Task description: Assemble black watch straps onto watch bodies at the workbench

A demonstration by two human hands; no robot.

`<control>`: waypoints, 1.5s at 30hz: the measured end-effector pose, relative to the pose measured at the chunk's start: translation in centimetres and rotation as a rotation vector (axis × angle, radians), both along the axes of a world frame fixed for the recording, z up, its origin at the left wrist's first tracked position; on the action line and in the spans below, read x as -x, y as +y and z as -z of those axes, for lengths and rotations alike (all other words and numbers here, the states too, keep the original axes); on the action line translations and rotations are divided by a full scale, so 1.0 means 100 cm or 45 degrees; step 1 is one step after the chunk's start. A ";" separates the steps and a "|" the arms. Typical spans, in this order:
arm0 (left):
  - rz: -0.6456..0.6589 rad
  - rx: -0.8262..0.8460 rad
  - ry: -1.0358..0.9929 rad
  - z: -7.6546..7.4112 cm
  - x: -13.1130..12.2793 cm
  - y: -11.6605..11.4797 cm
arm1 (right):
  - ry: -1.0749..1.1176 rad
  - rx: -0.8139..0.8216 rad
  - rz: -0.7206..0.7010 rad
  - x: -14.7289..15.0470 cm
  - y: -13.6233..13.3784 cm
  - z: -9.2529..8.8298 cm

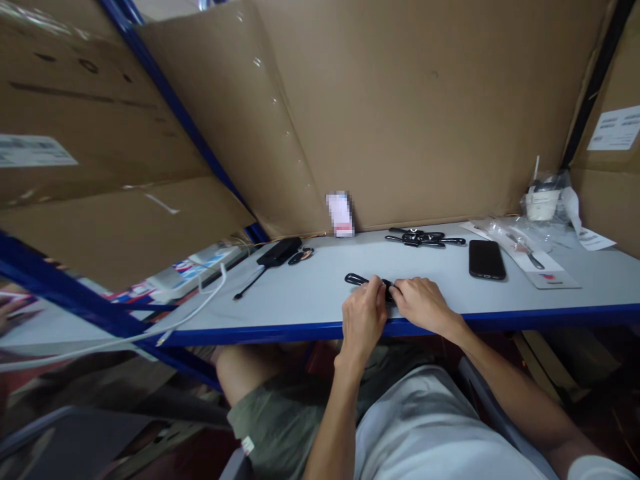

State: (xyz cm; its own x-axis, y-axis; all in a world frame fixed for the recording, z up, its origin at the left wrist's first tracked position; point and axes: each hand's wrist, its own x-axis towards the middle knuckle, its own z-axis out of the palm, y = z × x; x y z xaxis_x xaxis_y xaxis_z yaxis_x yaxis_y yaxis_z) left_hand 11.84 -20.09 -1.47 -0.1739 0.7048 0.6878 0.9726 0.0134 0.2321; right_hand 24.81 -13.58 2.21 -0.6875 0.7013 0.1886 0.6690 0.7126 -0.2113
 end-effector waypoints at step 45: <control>0.053 -0.291 -0.701 0.002 -0.008 0.003 | 0.013 -0.011 0.017 -0.001 -0.002 0.000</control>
State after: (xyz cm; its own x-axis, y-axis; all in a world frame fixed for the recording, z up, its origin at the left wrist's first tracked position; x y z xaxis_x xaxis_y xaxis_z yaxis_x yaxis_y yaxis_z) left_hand 12.67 -19.83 -1.63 -0.5231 0.5635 0.6394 0.7071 -0.1320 0.6947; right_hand 24.95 -13.75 2.19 -0.6762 0.7086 0.2016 0.6762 0.7055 -0.2121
